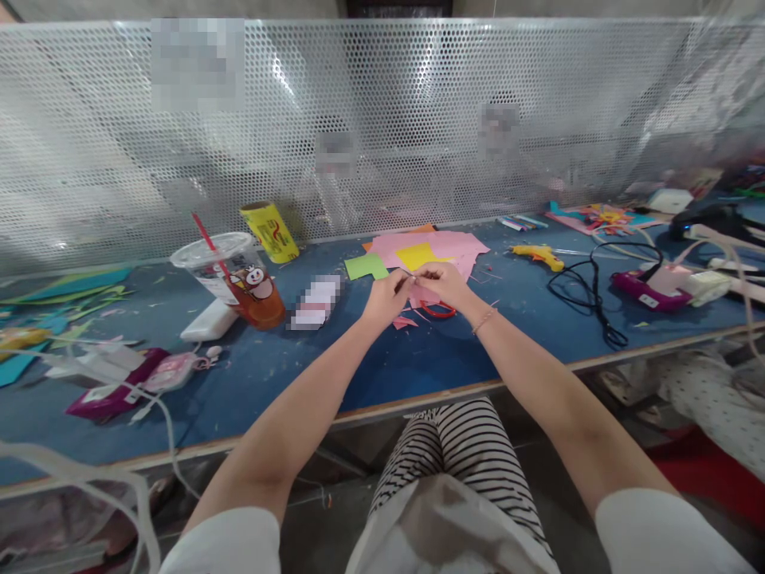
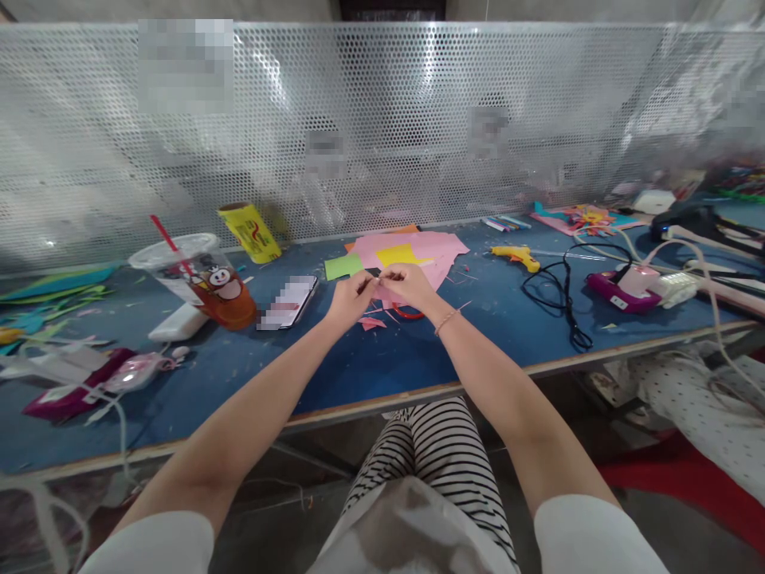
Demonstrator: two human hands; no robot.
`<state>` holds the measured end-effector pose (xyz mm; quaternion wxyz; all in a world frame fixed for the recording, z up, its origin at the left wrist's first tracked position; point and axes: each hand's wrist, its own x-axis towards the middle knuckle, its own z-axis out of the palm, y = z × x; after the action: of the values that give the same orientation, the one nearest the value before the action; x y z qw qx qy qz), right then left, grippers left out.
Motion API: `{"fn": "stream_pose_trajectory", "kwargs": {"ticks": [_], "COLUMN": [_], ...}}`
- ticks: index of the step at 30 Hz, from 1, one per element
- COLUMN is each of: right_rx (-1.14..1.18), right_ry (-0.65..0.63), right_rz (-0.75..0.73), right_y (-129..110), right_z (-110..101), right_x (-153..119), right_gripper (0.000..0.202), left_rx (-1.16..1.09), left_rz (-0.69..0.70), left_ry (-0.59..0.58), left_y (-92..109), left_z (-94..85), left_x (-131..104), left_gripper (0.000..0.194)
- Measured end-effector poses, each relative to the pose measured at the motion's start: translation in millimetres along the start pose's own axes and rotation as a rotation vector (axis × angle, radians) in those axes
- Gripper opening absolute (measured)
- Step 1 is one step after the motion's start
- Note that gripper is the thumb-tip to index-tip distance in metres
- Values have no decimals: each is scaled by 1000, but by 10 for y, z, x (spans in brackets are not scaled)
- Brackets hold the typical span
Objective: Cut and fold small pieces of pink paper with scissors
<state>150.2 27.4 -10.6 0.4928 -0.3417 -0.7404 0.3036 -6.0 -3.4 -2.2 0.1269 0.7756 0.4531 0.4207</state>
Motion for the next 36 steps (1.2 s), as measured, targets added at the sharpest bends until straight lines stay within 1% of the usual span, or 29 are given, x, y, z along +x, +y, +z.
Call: {"fn": "stream_pose_trajectory", "kwargs": {"ticks": [6,8,10,13,15,17,19,23,26,29,30,32,34,36], "right_rx": [53,77,81,98,147,206,243,288,348,315,279,190,96,-5], "right_ry": [-71,-84,-81,-40,-14,2,19,54,115,228,265,321,371,386], "right_rz": [-13,-1,8,26,85,160,201,210,217,159,126,50,-50,-185], "right_y": [-32,-49,-59,-45,-18,13,40,83,106,93,77,30,-26,-71], "right_z": [19,11,-8,-54,-90,-123,-141,-111,-70,-78,-95,-139,-184,-209], "right_x": [-6,-4,1,12,19,26,31,37,43,56,60,62,51,27], "right_gripper": [17,19,20,21,21,21,21,20,19,18,18,17,15,13], "left_rx": [202,243,244,209,189,169,144,61,0,-23,-25,-39,-104,-300], "left_rz": [104,136,148,117,102,85,53,-25,-48,-15,-7,-31,-118,-269], "left_ry": [-65,-64,-32,69,123,149,161,154,86,-5,-19,2,57,75], "left_y": [-1,-21,-48,-93,-118,-133,-138,-131,-122,-125,-130,-144,-149,-131], "left_z": [-25,-25,-25,-46,-77,-109,-128,-108,-73,-39,-28,-8,9,24], "left_x": [-7,1,15,47,70,86,93,80,63,54,54,60,73,88], "left_gripper": [26,27,26,25,25,25,24,22,21,19,18,18,20,27]}}
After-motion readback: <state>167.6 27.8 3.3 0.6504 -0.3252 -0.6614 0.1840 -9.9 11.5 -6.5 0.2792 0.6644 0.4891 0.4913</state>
